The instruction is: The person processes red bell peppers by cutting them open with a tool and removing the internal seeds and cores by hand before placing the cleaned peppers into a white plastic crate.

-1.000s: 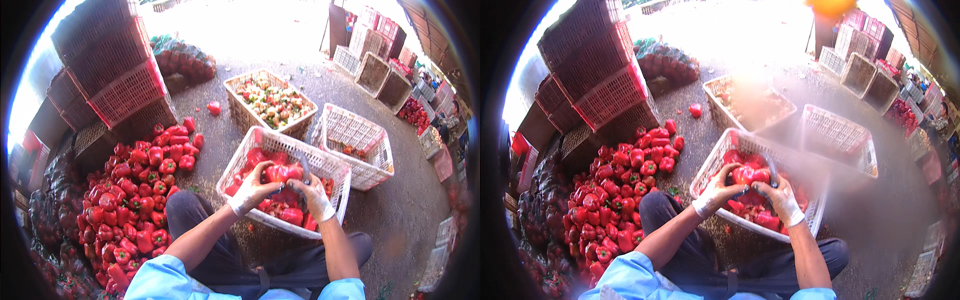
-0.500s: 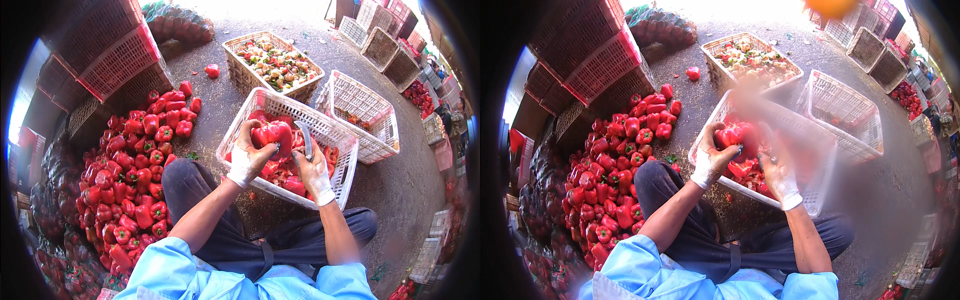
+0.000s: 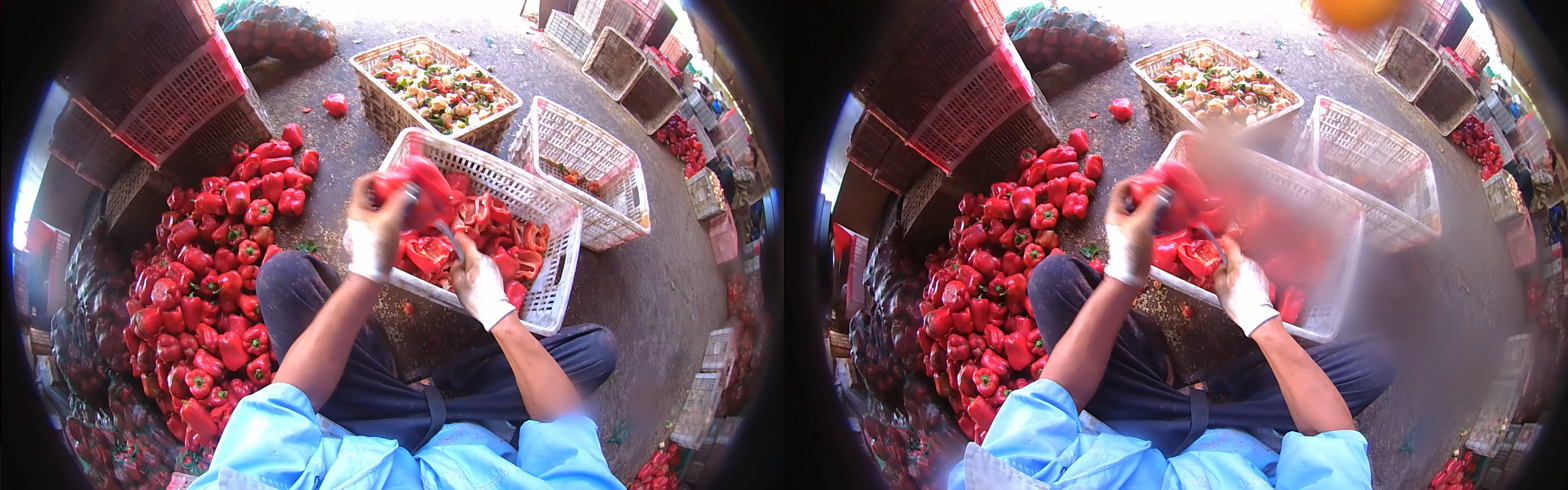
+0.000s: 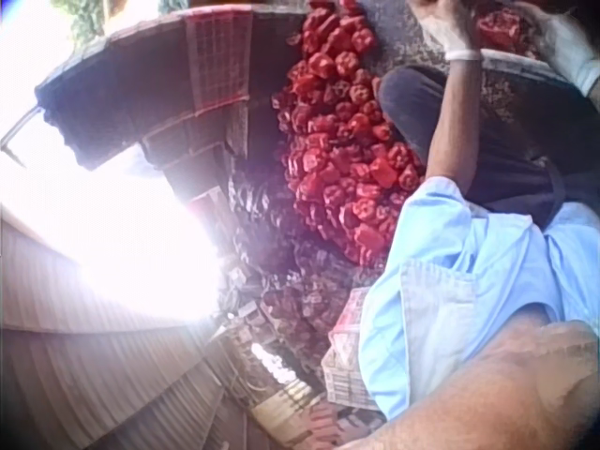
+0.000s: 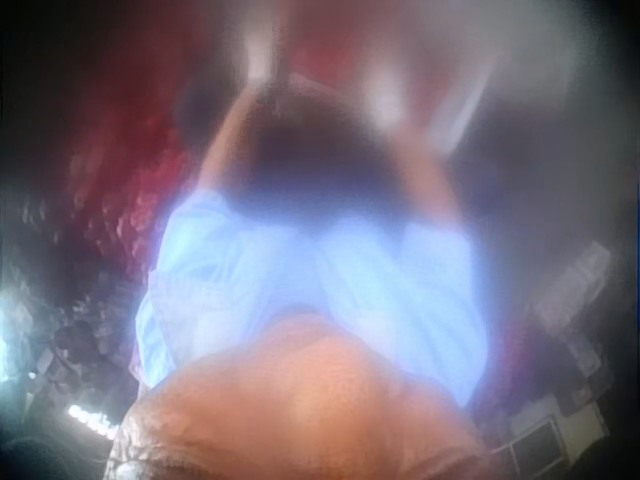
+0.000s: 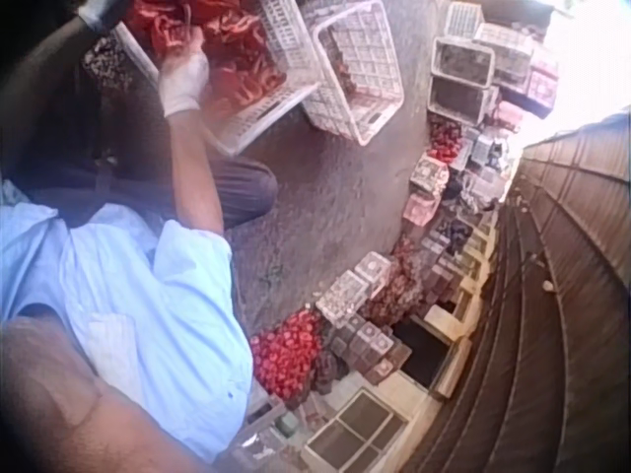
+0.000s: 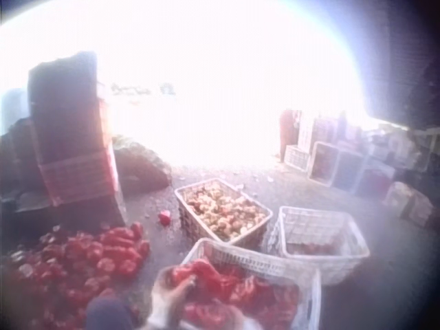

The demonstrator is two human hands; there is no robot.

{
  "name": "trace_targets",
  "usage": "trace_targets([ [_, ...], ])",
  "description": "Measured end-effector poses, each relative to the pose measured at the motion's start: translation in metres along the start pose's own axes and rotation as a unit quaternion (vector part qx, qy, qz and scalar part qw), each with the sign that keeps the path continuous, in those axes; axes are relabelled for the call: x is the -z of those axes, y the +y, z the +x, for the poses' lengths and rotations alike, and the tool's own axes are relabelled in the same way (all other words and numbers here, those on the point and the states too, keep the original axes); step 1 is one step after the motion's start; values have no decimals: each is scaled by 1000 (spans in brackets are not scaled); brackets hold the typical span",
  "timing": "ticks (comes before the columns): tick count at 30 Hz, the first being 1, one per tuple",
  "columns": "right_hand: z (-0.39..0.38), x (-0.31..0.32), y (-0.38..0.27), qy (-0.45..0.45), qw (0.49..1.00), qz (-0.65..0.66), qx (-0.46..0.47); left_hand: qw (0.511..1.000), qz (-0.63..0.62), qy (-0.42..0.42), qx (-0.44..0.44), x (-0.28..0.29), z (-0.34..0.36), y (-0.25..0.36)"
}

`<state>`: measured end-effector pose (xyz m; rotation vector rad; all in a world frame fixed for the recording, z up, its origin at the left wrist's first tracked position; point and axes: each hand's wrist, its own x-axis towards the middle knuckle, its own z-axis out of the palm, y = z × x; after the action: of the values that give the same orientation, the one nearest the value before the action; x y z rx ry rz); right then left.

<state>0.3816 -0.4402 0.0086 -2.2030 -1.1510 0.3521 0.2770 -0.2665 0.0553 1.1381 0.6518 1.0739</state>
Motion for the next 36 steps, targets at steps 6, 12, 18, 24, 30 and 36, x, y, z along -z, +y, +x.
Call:
trace_targets([
  [6, 15, 26, 11, 20, 942, 318, -104, 999, -28, -5, 16, 26, 25, 11],
  [12, 30, 70, -29, -74, 906, 398, -123, 969, 91, -224, 44, 2, -22, 5],
  [18, 29, 77, -22, -90, 942, 320, 42, 952, 99, -284, 62, 2, -20, 6],
  [24, 26, 87, -10, -139, 891, 413, 128, 953, 21, -283, 105, 2, -21, 14],
  [30, 20, 79, 4, -152, 837, 522, -59, 924, 84, -374, -14, 1, -33, 16],
  [36, 16, 66, 29, -142, 796, 587, -43, 898, 114, -389, -171, -3, -38, 12],
])
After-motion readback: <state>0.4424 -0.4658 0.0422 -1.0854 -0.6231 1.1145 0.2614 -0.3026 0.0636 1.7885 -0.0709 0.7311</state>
